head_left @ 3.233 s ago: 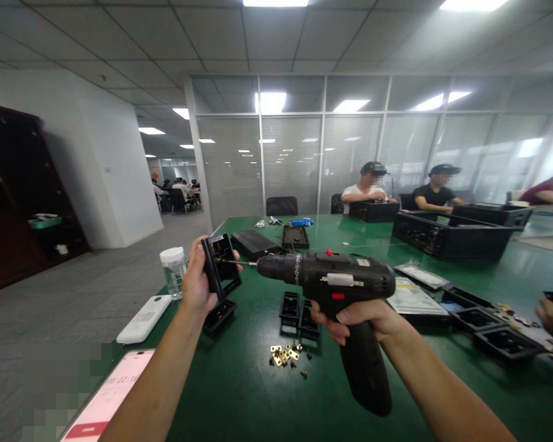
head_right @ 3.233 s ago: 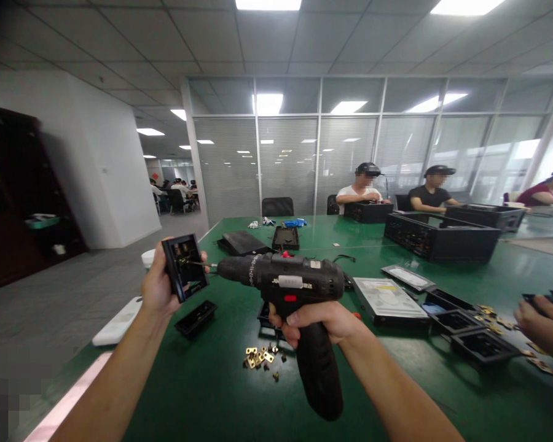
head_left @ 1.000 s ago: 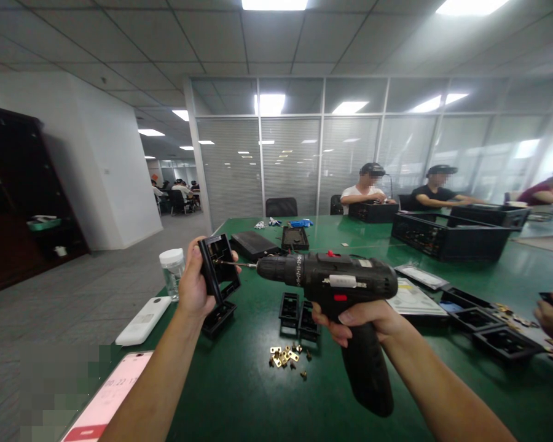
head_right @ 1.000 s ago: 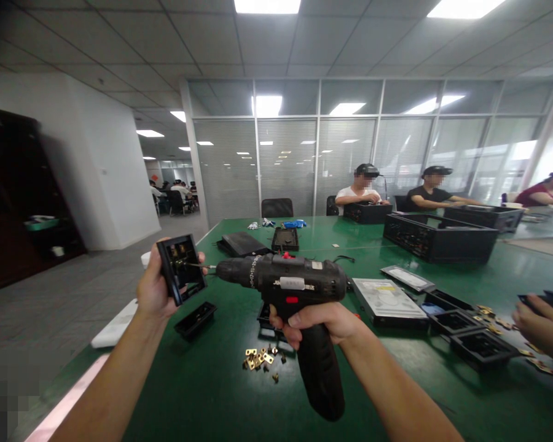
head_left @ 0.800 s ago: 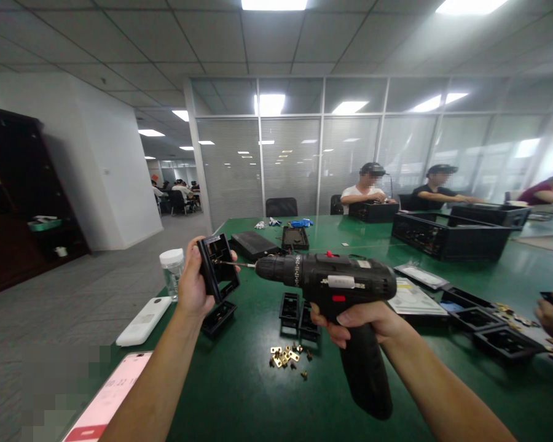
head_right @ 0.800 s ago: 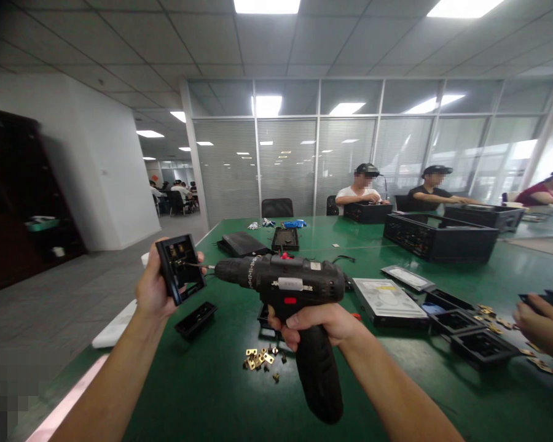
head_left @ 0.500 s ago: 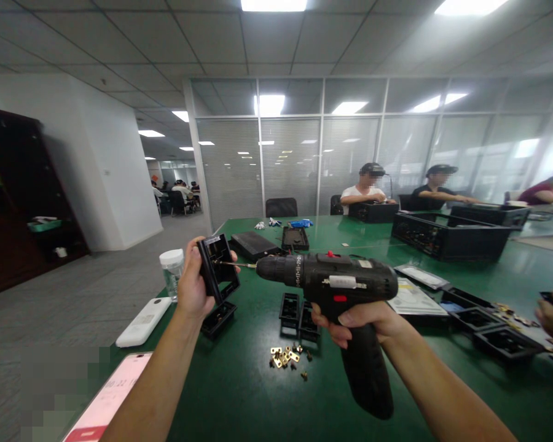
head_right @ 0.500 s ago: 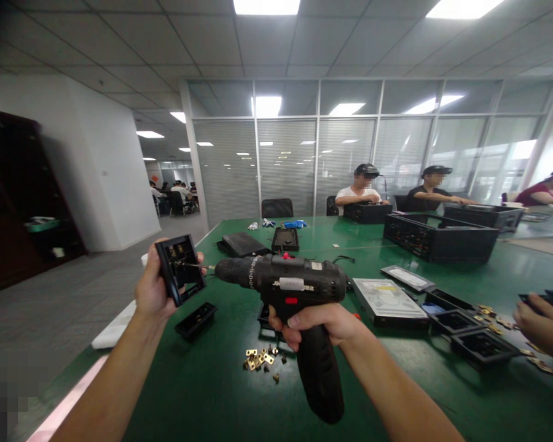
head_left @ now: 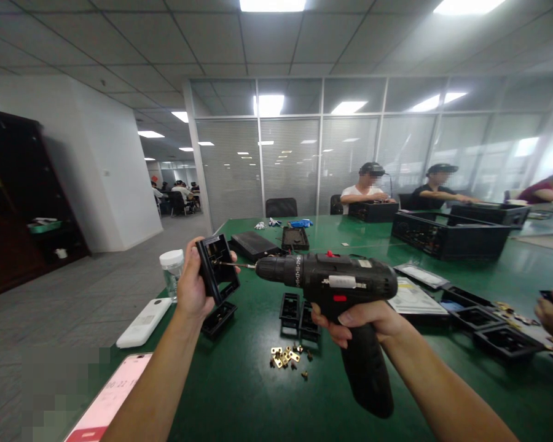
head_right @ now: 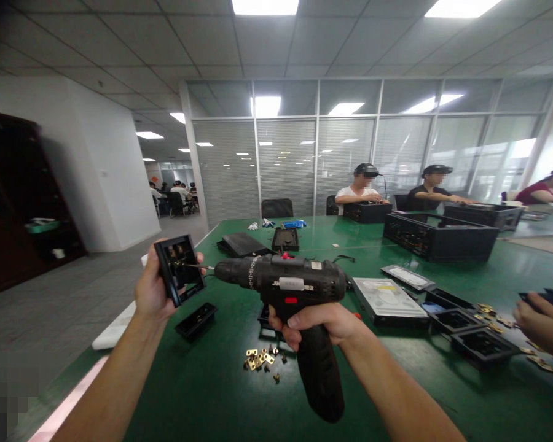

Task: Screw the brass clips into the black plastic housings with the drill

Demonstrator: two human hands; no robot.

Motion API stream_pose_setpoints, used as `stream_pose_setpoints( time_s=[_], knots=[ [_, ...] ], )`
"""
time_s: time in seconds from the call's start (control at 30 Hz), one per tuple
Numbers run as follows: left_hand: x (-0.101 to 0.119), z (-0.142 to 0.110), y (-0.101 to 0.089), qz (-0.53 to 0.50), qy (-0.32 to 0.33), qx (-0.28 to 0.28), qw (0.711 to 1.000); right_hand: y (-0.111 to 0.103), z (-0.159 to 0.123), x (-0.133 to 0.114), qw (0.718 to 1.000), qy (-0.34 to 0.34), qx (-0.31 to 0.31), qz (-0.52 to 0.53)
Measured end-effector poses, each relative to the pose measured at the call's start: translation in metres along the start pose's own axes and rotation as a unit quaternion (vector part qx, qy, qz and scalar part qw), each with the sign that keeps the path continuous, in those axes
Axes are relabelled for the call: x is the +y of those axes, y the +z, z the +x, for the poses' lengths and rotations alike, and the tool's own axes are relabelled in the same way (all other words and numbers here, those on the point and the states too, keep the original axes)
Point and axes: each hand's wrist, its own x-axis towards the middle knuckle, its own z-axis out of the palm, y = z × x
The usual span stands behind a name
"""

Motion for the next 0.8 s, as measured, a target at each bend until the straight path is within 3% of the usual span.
stream_pose_setpoints(
  time_s=[0.07,0.1,0.37,0.8],
  knots=[
    [-0.0002,0.0001,0.0004,-0.001,0.006,0.0,1.0,0.0014,-0.0001,-0.0007,1.0,-0.002,0.004,0.002],
    [-0.0003,0.0002,0.0007,-0.001,0.007,0.001,1.0,0.0021,-0.0001,-0.0012,0.999,0.005,0.038,-0.001],
    [-0.0008,0.0018,-0.0007,-0.001,0.009,0.001,1.0,-0.0014,0.0,0.0014,1.0,-0.006,-0.019,0.023],
    [-0.001,0.0019,-0.0005,-0.011,0.001,-0.002,1.0,-0.0017,0.0004,0.0027,0.999,-0.004,-0.027,0.04]
  ],
)
